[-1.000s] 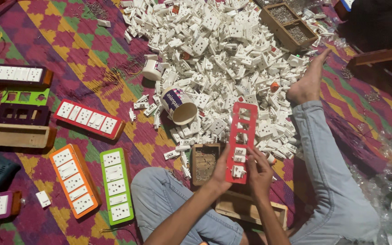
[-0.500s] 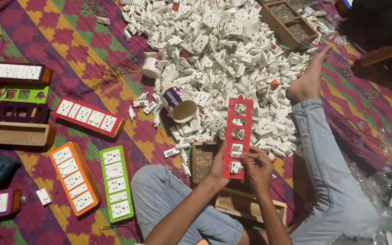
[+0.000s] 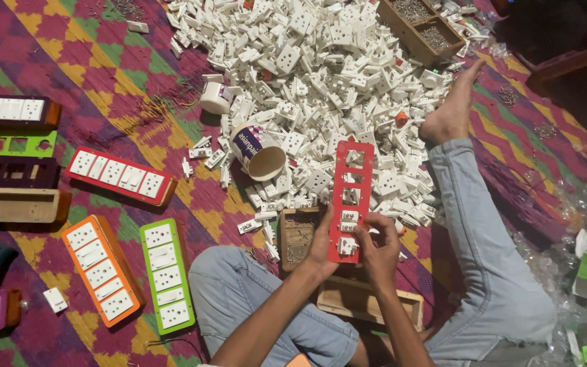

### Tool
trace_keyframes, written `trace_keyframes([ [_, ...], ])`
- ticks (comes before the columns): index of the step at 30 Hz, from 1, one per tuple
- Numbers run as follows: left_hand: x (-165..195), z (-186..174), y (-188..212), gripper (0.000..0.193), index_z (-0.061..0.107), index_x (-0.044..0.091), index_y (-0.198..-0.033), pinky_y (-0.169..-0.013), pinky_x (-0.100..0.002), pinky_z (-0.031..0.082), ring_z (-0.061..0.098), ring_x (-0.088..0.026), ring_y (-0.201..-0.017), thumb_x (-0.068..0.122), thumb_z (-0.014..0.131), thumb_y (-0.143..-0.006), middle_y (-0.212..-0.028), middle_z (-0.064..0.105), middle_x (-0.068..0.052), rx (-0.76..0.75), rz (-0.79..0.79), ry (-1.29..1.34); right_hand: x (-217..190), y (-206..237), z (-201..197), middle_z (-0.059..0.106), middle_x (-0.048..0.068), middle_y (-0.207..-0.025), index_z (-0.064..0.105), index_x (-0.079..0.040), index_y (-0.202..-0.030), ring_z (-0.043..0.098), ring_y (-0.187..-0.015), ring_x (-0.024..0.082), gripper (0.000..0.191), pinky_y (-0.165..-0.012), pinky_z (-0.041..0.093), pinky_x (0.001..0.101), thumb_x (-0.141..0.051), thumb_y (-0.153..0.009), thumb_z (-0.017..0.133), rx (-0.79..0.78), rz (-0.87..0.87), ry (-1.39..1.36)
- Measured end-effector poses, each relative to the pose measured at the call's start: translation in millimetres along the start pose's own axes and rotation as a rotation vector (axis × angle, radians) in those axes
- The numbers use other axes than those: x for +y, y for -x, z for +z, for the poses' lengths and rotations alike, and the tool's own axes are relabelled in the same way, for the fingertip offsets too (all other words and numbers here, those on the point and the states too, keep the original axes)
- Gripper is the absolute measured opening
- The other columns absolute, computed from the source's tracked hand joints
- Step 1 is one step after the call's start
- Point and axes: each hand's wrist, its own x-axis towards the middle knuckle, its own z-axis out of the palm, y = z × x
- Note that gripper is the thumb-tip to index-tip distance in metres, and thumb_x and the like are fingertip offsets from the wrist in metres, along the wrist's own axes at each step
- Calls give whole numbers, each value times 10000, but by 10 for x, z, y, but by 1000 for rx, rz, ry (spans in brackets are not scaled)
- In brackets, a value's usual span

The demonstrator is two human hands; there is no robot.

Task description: The person assembles electrical sockets by inserting white plastic socket modules into a red plastic housing. They then insert metal screws into the housing to secure the modules in place. The person repeats this process for multiple sockets.

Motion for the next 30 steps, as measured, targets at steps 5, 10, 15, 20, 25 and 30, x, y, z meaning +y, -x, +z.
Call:
trace_keyframes([
  [5,14,32,17,689,538,88,-1426,-986,-386,577,690,-182,-1123,625,439,-1005,-1241,689,-81,120,-20,-48,53,-16,-14,668,88,-1234,727,-8,-1081,684,-1036,138,190,-823,635,275,-13,-891,724,-37,-6,28],
  [10,-7,22,-2,675,546,82,-1419,-979,-369,577,687,-176,-1123,613,443,-1015,-1246,691,-77,80,-15,-37,130,-37,-42,706,107,-1220,707,40,-1007,698,-1015,162,129,-831,621,287,8,-894,760,-2,-50,-46],
  [15,-31,-33,-7,640,559,88,-1401,-956,-359,586,688,-168,-1097,600,444,-1035,-1216,685,-66,89,14,-54,218,-22,-75,722,109,-1179,704,-30,-1197,681,-1025,132,319,-875,581,265,5,-882,738,-24,-32,59],
  [20,-27,-52,4,656,568,76,-1381,-932,-364,591,693,-172,-1074,613,449,-1023,-1190,693,-74,97,-14,-38,236,-28,-62,724,117,-1220,715,54,-1029,708,-992,163,124,-844,604,293,19,-916,755,-29,-7,-55],
  [25,-35,-31,-6,659,568,74,-1384,-938,-360,592,691,-177,-1073,615,455,-1023,-1176,700,-80,86,-11,-42,166,-27,-47,686,75,-1190,628,-50,-1190,681,-996,111,383,-830,592,255,9,-827,734,16,-19,-16],
  [30,-18,-39,-2,670,567,85,-1388,-969,-352,587,694,-171,-1105,618,451,-999,-1209,705,-70,98,-22,-6,211,-34,-51,716,123,-1181,725,17,-1015,694,-970,143,115,-830,603,280,1,-901,734,-28,13,-15],
])
